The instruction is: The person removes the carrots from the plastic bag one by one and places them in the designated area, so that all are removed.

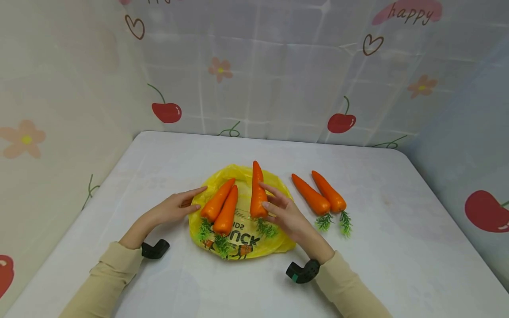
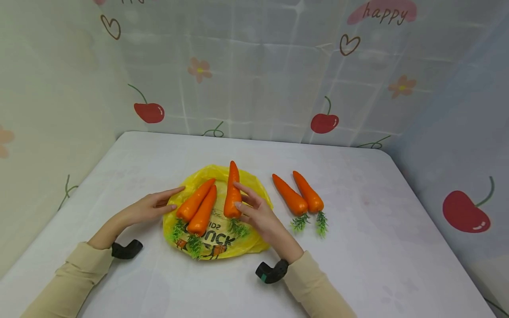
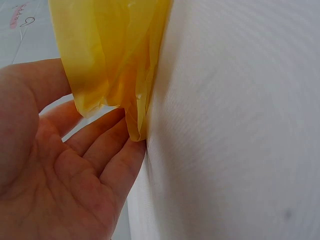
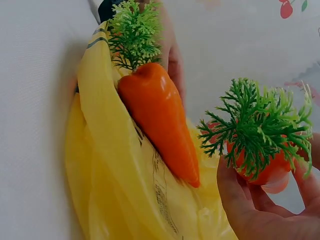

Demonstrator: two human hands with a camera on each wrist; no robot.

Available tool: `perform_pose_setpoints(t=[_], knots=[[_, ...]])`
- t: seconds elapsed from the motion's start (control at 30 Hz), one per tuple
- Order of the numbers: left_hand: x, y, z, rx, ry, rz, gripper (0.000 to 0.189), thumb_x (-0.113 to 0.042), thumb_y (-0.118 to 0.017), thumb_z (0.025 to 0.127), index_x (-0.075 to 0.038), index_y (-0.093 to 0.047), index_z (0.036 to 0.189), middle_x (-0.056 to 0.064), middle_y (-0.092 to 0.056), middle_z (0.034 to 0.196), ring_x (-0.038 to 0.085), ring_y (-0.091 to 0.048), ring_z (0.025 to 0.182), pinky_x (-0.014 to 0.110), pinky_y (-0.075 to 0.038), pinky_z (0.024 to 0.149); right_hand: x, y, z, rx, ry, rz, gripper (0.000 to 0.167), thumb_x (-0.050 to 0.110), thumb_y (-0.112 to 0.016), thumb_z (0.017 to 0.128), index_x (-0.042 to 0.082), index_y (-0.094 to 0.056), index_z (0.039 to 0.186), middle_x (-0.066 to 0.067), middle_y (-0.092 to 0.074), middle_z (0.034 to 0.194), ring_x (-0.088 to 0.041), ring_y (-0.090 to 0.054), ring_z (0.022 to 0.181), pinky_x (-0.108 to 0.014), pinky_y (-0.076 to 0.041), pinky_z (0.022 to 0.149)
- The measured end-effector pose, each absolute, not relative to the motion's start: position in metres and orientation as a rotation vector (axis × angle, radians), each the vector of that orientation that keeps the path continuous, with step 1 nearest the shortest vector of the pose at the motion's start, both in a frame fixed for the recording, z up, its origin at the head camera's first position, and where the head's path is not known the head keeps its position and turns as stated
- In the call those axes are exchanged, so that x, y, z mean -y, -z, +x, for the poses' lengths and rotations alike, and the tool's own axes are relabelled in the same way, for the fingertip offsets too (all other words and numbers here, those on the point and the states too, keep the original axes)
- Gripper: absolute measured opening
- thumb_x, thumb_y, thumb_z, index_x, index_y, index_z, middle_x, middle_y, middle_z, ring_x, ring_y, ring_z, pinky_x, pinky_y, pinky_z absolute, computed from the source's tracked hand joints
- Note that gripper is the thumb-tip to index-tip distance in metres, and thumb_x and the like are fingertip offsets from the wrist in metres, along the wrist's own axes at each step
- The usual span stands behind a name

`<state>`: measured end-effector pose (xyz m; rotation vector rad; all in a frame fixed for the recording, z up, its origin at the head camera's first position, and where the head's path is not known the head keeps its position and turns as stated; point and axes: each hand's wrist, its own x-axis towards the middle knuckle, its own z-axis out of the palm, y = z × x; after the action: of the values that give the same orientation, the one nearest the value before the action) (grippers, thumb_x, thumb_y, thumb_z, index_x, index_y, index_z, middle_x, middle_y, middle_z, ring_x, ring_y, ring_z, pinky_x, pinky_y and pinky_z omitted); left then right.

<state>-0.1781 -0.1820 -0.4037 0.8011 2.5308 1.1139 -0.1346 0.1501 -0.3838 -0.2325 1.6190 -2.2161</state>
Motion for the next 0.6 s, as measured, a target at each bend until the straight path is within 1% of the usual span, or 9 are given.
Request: perform_pose_setpoints(t=[0.07, 0.13, 0.3, 0.43, 0.6], knots=[[0.182, 0.404, -0.179, -2.529, -1.116, 0.797, 0.057, -0.023, -0.055, 0.096, -0.005, -0.033, 0.145, 0.022, -0.033, 0.144, 0.04, -0.031, 0.129, 0.054, -0.029, 0.101, -0.154, 0.382, -0.136, -1.623, 2.235, -0.23, 0.053, 0.005, -0.054, 0.095, 0.015, -0.039, 0.144, -0.015, -0.037, 0.14, -0.031, -0.04, 0.12, -0.049, -0.039, 0.095], [0.182, 0.405, -0.179, -2.528, -1.115, 0.794, 0.057, -0.023, -0.055, 0.096, -0.005, -0.033, 0.146, 0.022, -0.032, 0.144, 0.04, -0.031, 0.129, 0.054, -0.029, 0.102, -0.158, 0.38, -0.138, -1.625, 2.254, -0.214, 0.052, 0.005, -0.053, 0.095, 0.016, -0.039, 0.144, -0.013, -0.037, 0.141, -0.032, -0.039, 0.122, -0.05, -0.039, 0.095], [0.182, 0.405, -0.18, -2.523, -1.12, 0.801, 0.057, -0.023, -0.055, 0.096, -0.005, -0.033, 0.145, 0.022, -0.032, 0.144, 0.04, -0.031, 0.13, 0.053, -0.029, 0.102, -0.17, 0.375, -0.141, -1.645, 2.29, -0.184, 0.052, 0.007, -0.053, 0.096, 0.018, -0.039, 0.144, -0.013, -0.036, 0.141, -0.032, -0.039, 0.121, -0.045, -0.041, 0.091], [0.182, 0.405, -0.18, -2.521, -1.123, 0.799, 0.057, -0.023, -0.055, 0.096, -0.005, -0.033, 0.145, 0.022, -0.032, 0.144, 0.04, -0.031, 0.13, 0.053, -0.029, 0.102, -0.179, 0.37, -0.144, -1.65, 2.326, -0.203, 0.051, 0.006, -0.051, 0.097, 0.019, -0.038, 0.144, -0.014, -0.035, 0.141, -0.031, -0.04, 0.12, -0.045, -0.042, 0.091], [0.183, 0.407, -0.18, -2.521, -1.124, 0.791, 0.057, -0.023, -0.056, 0.096, -0.006, -0.034, 0.146, 0.022, -0.032, 0.145, 0.04, -0.032, 0.129, 0.053, -0.029, 0.101, -0.193, 0.365, -0.147, -1.687, 2.357, -0.216, 0.048, 0.008, -0.048, 0.098, 0.021, -0.039, 0.144, -0.011, -0.034, 0.141, -0.028, -0.043, 0.116, -0.04, -0.043, 0.086]])
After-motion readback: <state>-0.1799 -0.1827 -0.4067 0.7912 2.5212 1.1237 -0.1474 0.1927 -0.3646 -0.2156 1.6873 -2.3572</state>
